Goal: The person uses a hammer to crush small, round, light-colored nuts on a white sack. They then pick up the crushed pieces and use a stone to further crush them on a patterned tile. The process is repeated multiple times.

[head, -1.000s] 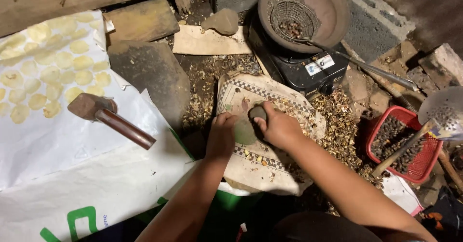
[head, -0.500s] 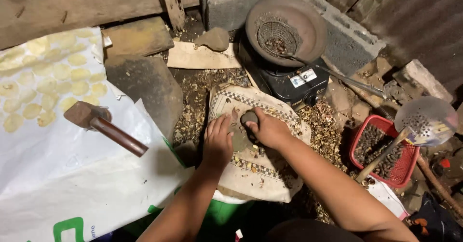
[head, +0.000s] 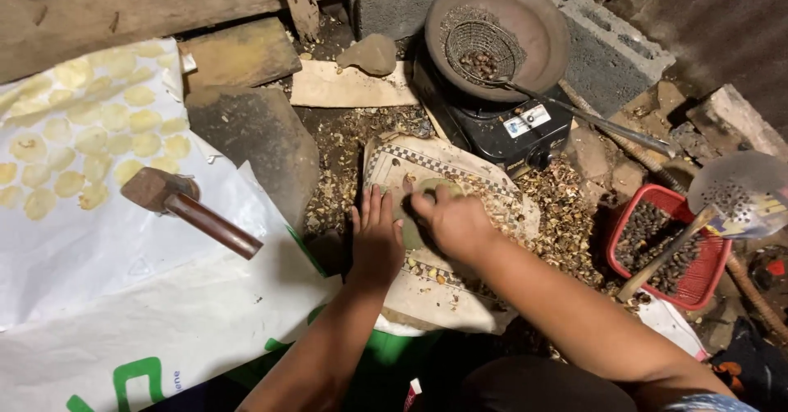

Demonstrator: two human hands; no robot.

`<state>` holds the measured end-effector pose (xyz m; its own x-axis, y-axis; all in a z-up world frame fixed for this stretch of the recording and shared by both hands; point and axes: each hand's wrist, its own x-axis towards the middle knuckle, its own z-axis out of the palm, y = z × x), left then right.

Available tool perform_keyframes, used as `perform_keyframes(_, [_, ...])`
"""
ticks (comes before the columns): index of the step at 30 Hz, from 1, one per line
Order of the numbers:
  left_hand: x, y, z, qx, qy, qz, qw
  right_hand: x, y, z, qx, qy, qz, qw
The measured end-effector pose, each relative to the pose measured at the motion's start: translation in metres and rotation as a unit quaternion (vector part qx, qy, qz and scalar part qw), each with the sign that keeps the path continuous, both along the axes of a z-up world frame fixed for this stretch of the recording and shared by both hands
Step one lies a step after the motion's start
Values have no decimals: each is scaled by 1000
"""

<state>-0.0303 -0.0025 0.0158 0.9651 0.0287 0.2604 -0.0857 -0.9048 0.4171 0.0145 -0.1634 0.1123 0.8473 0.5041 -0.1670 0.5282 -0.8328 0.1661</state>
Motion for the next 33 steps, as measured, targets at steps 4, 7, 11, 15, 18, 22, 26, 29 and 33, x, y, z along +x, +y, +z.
perform_keyframes(4, [-4, 4, 1, -5, 1, 2, 1000, -2, -7, 9, 55, 30, -25, 998])
perform_keyframes(7, [-7, 6, 2, 0, 38, -12, 999, 2, 6, 54, 114, 212, -137, 961])
perform_keyframes(11, [-3, 7, 7, -12, 65, -8, 998, 7, 21, 21, 165, 130, -67, 975])
perform_keyframes(15, [-1, 9, 11, -5, 81, -39, 996, 16, 23, 28, 164, 133, -49, 976])
perform_keyframes(18, [-2, 11, 5, 12, 66, -59, 996, 31, 11, -8, 121, 200, -142, 962])
perform_keyframes(22, [-5, 9, 8, 40, 53, -59, 996, 37, 11, 3, 145, 254, -165, 942])
perform_keyframes(26, [-4, 9, 5, 30, 43, -56, 997, 21, 25, 9, 78, 154, -102, 980])
perform_keyframes(29, [-6, 9, 3, 22, 35, -51, 998, 16, 11, 17, 103, 130, -100, 981])
perform_keyframes(33, [-5, 9, -7, -2, 35, -48, 998, 25, -56, -33, 113, -27, -125, 985])
